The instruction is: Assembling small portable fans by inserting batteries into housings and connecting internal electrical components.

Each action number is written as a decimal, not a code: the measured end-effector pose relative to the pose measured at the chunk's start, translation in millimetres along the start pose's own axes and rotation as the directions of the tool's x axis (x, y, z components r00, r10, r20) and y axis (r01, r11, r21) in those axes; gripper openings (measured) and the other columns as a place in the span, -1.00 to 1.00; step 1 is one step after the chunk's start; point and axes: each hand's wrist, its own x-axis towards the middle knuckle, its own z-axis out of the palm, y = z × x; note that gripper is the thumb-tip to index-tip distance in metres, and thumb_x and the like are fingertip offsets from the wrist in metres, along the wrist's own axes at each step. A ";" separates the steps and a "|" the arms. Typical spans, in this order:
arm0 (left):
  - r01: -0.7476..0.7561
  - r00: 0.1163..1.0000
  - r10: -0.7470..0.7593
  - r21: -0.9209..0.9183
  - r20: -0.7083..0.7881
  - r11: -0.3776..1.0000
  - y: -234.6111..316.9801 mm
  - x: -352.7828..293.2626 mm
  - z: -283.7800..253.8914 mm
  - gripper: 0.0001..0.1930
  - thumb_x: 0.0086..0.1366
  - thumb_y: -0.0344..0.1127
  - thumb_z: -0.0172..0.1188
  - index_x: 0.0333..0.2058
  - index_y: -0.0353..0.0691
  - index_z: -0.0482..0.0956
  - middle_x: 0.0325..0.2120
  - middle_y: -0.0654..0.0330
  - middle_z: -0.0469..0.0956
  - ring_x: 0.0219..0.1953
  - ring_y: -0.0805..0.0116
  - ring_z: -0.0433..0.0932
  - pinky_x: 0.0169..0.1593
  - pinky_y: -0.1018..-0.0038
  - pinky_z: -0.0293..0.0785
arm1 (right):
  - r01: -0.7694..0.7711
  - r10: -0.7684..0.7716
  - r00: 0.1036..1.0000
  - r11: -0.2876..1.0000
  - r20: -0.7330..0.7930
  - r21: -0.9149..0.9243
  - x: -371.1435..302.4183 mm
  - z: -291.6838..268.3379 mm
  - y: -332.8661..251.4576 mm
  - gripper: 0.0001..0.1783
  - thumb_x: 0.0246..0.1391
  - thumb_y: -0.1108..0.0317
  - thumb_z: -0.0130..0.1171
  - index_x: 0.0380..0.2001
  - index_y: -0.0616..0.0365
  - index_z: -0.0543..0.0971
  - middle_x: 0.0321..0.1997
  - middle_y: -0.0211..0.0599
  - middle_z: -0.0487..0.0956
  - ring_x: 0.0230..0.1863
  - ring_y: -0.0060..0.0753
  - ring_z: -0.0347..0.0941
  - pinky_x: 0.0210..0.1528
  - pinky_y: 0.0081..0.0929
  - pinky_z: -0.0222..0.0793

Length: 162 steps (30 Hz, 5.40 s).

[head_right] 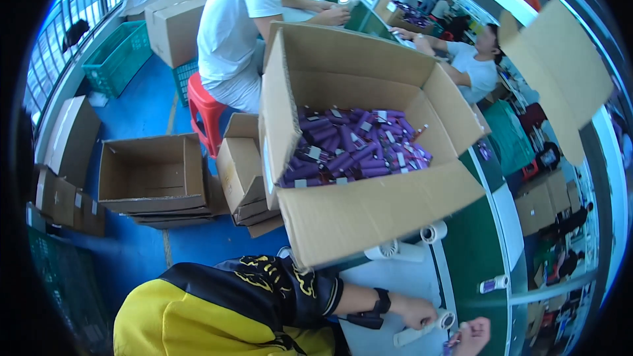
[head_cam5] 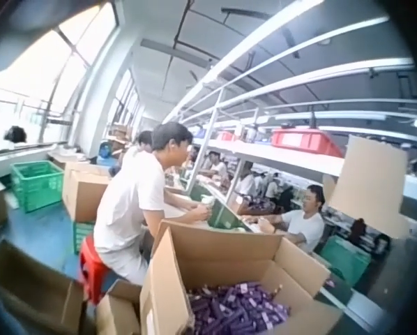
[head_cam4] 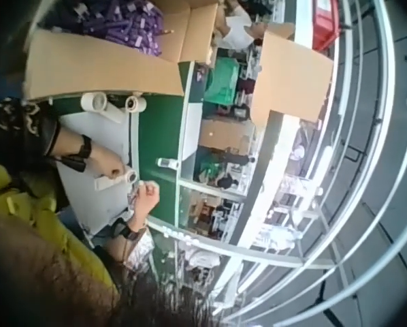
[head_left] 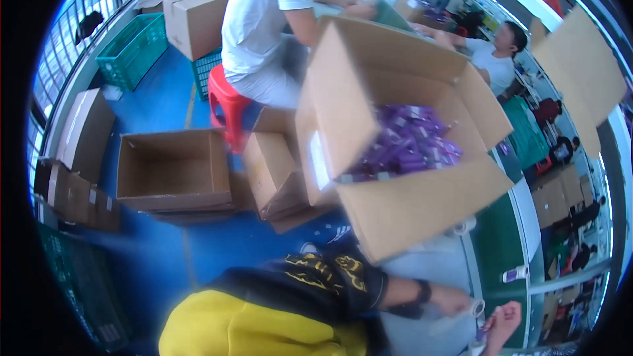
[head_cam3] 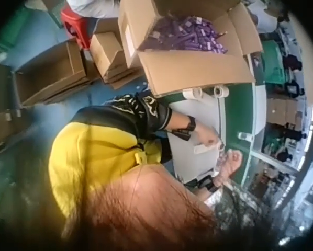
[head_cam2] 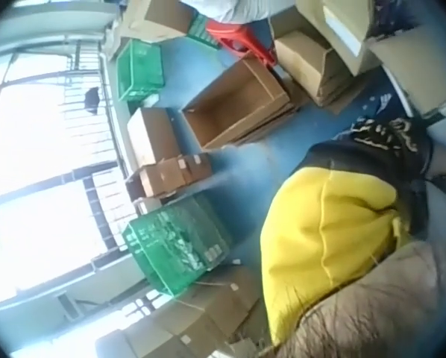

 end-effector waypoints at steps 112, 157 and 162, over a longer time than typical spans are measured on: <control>0.804 0.590 -0.648 -0.287 0.481 0.520 97.6 -63.4 -121.0 -0.64 0.12 -0.69 0.28 -0.06 -0.41 0.58 -0.17 0.13 0.61 -0.16 0.48 0.59 -0.02 0.53 0.56 | 0.286 -0.295 0.955 0.886 0.035 -0.366 -91.3 145.3 6.1 -0.92 -0.13 0.43 0.34 -0.48 0.07 0.64 -0.47 -0.40 0.38 -0.61 -0.41 0.38 -0.56 -0.47 0.36; 0.442 0.880 -0.438 0.017 0.187 0.897 113.5 -64.0 -100.9 -0.64 0.07 -0.61 0.25 -0.10 -0.26 0.63 -0.30 0.16 0.66 -0.30 0.40 0.65 -0.18 0.50 0.61 | -0.013 -0.005 0.987 0.994 -0.159 -0.110 -94.3 150.2 -0.3 -0.58 -0.08 0.56 0.37 -0.09 0.20 0.55 -0.27 -0.22 0.61 -0.46 -0.52 0.56 -0.46 -0.59 0.50; 0.383 0.917 -0.383 0.027 0.112 0.923 107.6 -71.0 -95.6 -0.66 0.04 -0.61 0.28 -0.15 -0.26 0.66 -0.30 0.14 0.66 -0.31 0.37 0.66 -0.19 0.52 0.61 | 0.014 -0.036 0.988 0.989 -0.150 -0.145 -92.9 146.7 -3.9 -0.57 -0.08 0.55 0.38 -0.07 0.18 0.58 -0.28 -0.21 0.61 -0.50 -0.54 0.56 -0.49 -0.60 0.49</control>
